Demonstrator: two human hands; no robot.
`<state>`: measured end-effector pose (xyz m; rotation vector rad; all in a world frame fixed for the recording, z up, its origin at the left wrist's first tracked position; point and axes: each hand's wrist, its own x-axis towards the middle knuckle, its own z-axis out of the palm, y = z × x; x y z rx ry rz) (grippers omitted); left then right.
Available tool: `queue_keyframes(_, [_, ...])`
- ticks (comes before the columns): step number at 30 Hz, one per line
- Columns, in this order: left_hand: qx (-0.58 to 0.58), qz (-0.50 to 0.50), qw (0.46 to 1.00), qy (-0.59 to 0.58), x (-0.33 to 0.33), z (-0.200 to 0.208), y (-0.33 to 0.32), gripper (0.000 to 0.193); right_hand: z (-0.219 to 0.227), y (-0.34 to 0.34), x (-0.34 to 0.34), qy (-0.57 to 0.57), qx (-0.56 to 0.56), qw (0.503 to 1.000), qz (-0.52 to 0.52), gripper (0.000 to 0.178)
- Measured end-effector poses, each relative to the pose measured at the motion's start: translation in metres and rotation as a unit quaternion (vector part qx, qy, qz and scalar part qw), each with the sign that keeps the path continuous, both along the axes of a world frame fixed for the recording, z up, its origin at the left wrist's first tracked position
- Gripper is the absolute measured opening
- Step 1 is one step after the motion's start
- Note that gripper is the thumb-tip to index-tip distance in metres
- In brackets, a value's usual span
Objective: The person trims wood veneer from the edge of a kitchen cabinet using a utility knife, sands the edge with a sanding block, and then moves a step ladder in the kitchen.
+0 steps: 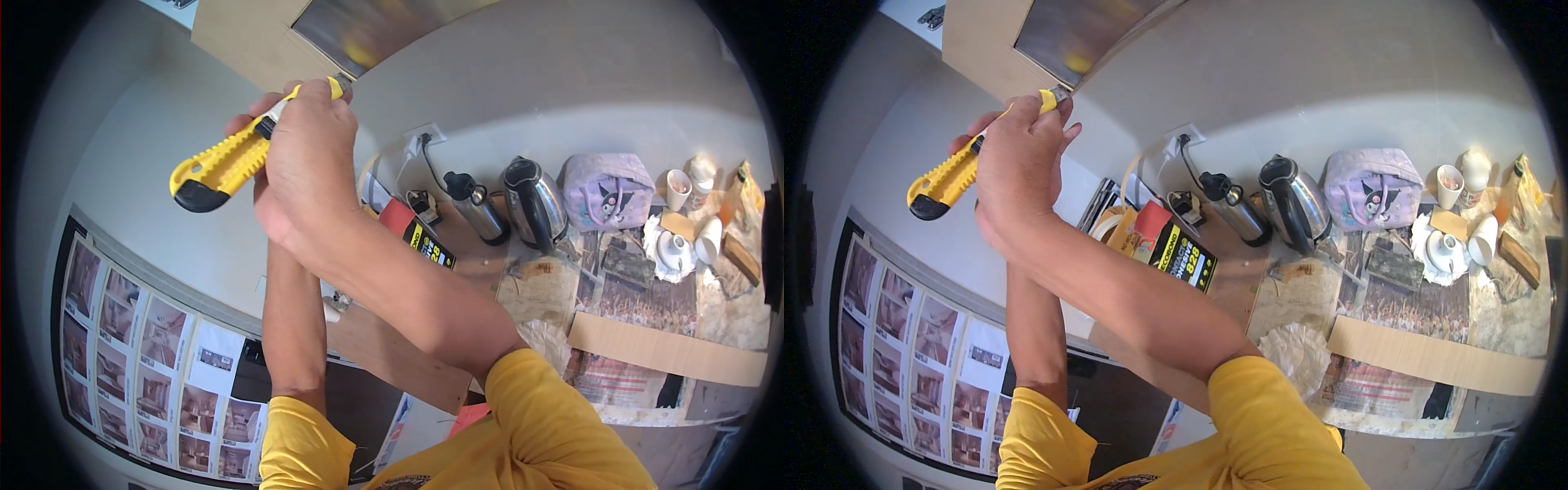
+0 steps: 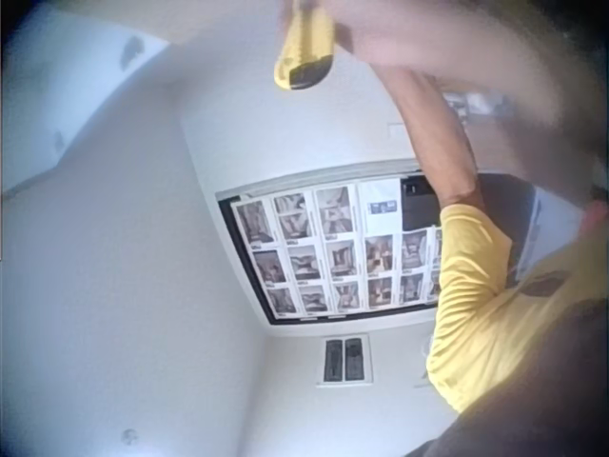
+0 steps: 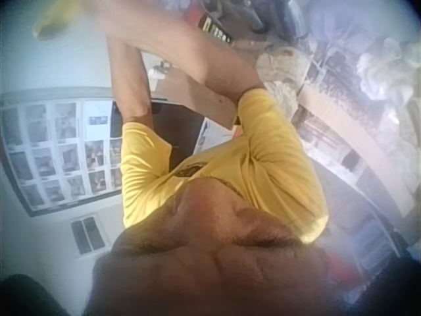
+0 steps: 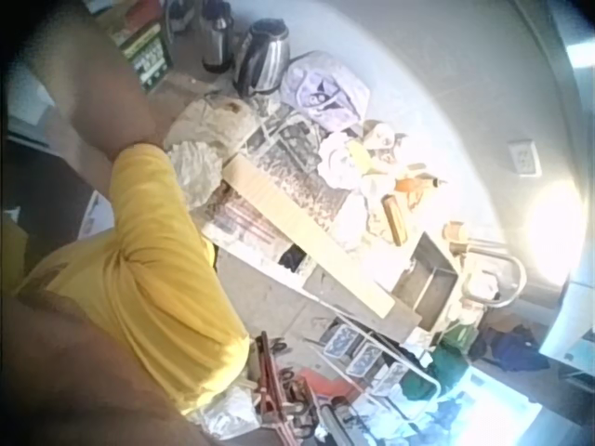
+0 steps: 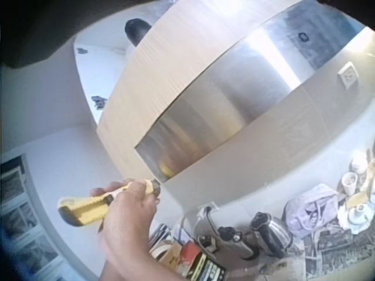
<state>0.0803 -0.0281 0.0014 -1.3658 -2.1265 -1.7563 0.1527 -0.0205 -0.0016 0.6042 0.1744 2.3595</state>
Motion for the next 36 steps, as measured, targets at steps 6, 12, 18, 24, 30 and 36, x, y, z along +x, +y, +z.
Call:
queue_keyframes(6, [-0.008, 0.002, 1.000, 0.009, 0.007, 0.005, 0.001, 0.020, 0.001, -0.003, -0.005, 0.131, -0.049, 0.989, 0.055, 0.030])
queue_keyframes(12, [-0.031, 0.009, 0.999, 0.031, 0.022, -0.003, 0.001, 0.019, 0.014, 0.000, 0.014, 0.070, -0.077, 0.993, 0.059, 0.009])
queue_keyframes(18, [-0.069, 0.023, 0.995, 0.070, 0.048, -0.004, 0.005, 0.018, 0.017, 0.004, 0.017, 0.077, -0.057, 0.994, 0.059, 0.011])
queue_keyframes(24, [-0.165, 0.005, 0.976, 0.140, 0.077, 0.017, 0.001, 0.017, 0.021, 0.007, 0.014, 0.097, -0.096, 0.988, 0.077, 0.014])
queue_keyframes(30, [-0.023, 0.048, 0.998, -0.033, 0.084, 0.003, 0.024, 0.024, 0.026, 0.006, 0.010, 0.098, -0.096, 0.989, 0.048, 0.019])
queue_keyframes(36, [-0.080, 0.068, 0.990, 0.095, 0.083, -0.001, 0.018, 0.028, 0.031, 0.007, 0.012, 0.082, -0.103, 0.990, 0.047, 0.020])
